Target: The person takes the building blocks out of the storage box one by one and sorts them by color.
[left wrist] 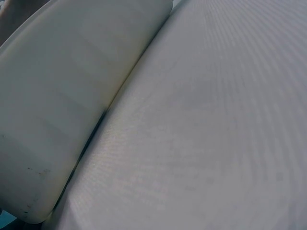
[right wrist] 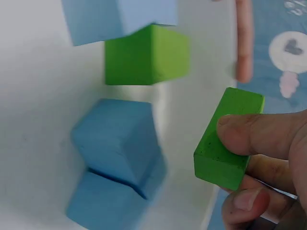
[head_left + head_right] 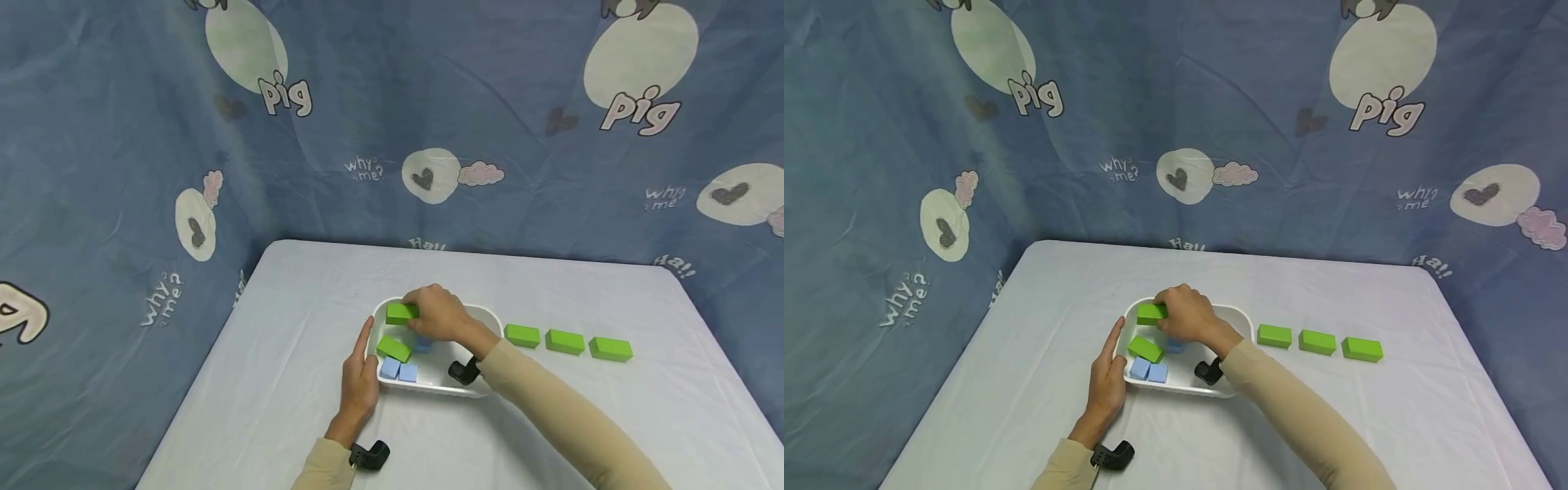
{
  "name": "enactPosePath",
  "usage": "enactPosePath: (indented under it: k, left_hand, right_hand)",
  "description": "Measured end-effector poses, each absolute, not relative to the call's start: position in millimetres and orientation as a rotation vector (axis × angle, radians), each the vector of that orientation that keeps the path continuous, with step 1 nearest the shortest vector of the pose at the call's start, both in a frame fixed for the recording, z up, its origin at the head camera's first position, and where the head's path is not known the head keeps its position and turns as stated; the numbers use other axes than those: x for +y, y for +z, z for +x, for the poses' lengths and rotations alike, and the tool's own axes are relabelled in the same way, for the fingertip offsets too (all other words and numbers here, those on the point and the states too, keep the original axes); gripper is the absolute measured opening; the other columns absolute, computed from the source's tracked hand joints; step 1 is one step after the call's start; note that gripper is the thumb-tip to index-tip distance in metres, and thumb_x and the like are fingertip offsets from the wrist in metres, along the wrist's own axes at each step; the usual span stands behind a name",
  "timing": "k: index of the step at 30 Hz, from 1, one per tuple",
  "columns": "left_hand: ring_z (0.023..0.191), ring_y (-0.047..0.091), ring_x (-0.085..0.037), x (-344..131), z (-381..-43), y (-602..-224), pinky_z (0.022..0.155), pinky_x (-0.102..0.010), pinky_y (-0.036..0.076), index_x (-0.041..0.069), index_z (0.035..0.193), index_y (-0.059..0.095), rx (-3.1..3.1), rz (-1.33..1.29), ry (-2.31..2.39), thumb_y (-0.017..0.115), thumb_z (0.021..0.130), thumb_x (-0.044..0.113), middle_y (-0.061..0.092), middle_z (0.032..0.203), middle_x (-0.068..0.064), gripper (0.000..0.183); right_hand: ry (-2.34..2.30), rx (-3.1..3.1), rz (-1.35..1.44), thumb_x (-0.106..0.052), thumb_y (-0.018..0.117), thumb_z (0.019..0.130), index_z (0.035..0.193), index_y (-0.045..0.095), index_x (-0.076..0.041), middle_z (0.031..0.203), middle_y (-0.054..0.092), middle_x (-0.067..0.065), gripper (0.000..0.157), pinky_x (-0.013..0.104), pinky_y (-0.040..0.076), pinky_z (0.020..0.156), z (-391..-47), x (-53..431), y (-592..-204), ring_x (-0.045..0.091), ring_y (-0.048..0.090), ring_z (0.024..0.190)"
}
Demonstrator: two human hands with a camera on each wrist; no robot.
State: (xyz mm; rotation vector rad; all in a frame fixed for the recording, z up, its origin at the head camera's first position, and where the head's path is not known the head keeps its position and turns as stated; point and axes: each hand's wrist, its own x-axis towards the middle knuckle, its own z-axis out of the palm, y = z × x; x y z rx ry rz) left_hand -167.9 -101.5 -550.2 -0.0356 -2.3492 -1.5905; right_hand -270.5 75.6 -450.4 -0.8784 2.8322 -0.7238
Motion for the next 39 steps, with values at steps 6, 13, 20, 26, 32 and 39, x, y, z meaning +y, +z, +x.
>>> enactPosePath:
  k: [6, 13, 20, 26, 32, 39]
  left_hand:
    - [0.144, 0.037, -0.018, -101, -168, -550, 0.118, -0.034, 0.028, 0.014, 0.159, 0.038, -2.338, -0.046, -1.597, 0.040, 0.088, -0.006, 0.043, 0.157, -0.002, 0.073]
    - [0.147, 0.033, -0.018, -100, -167, -550, 0.120, -0.037, 0.025, 0.016, 0.160, 0.035, -2.350, -0.048, -1.622, 0.039, 0.089, -0.007, 0.040, 0.159, -0.003, 0.074]
    - [0.148, 0.030, -0.012, -99, -166, -549, 0.121, -0.035, 0.023, 0.018, 0.160, 0.035, -2.351, -0.021, -1.651, 0.038, 0.090, -0.006, 0.038, 0.160, 0.003, 0.074]
    - [0.148, 0.031, -0.018, -99, -167, -551, 0.121, -0.033, 0.023, 0.017, 0.160, 0.036, -2.337, -0.031, -1.633, 0.039, 0.089, -0.007, 0.039, 0.160, -0.001, 0.074]
    - [0.148, 0.030, -0.018, -98, -168, -552, 0.121, -0.030, 0.021, 0.016, 0.160, 0.035, -2.334, -0.044, -1.633, 0.038, 0.089, -0.007, 0.038, 0.160, -0.001, 0.075]
    - [0.148, 0.030, -0.018, -98, -167, -551, 0.120, -0.028, 0.020, 0.017, 0.160, 0.035, -2.325, -0.045, -1.634, 0.037, 0.090, -0.007, 0.038, 0.160, -0.001, 0.075]
  right_hand:
    - [-0.818, 2.839, -0.914, -0.016, 0.081, 0.083, 0.114, 0.077, -0.007, 0.107, 0.075, 0.003, 0.033, 0.033, 0.055, 0.076, -267, 93, -433, 0.012, 0.065, 0.089]
    - [-0.873, 2.842, -0.873, -0.014, 0.081, 0.082, 0.115, 0.077, -0.006, 0.108, 0.074, 0.002, 0.034, 0.035, 0.055, 0.081, -263, 114, -422, 0.014, 0.064, 0.093]
    - [-0.872, 2.874, -0.836, -0.010, 0.082, 0.082, 0.115, 0.077, -0.006, 0.109, 0.074, 0.004, 0.034, 0.036, 0.054, 0.083, -262, 131, -415, 0.016, 0.064, 0.094]
    - [-0.866, 2.877, -0.791, -0.009, 0.082, 0.081, 0.116, 0.077, -0.005, 0.108, 0.074, 0.004, 0.035, 0.034, 0.051, 0.074, -260, 145, -410, 0.018, 0.060, 0.081]
    - [-0.894, 2.879, -0.748, -0.007, 0.082, 0.080, 0.115, 0.077, -0.005, 0.101, 0.074, 0.003, 0.035, 0.029, 0.045, 0.058, -260, 167, -408, 0.014, 0.051, 0.063]
    - [-0.933, 2.913, -0.700, -0.004, 0.082, 0.078, 0.112, 0.077, -0.004, 0.100, 0.074, 0.004, 0.035, 0.031, 0.048, 0.059, -258, 194, -406, 0.016, 0.056, 0.067]
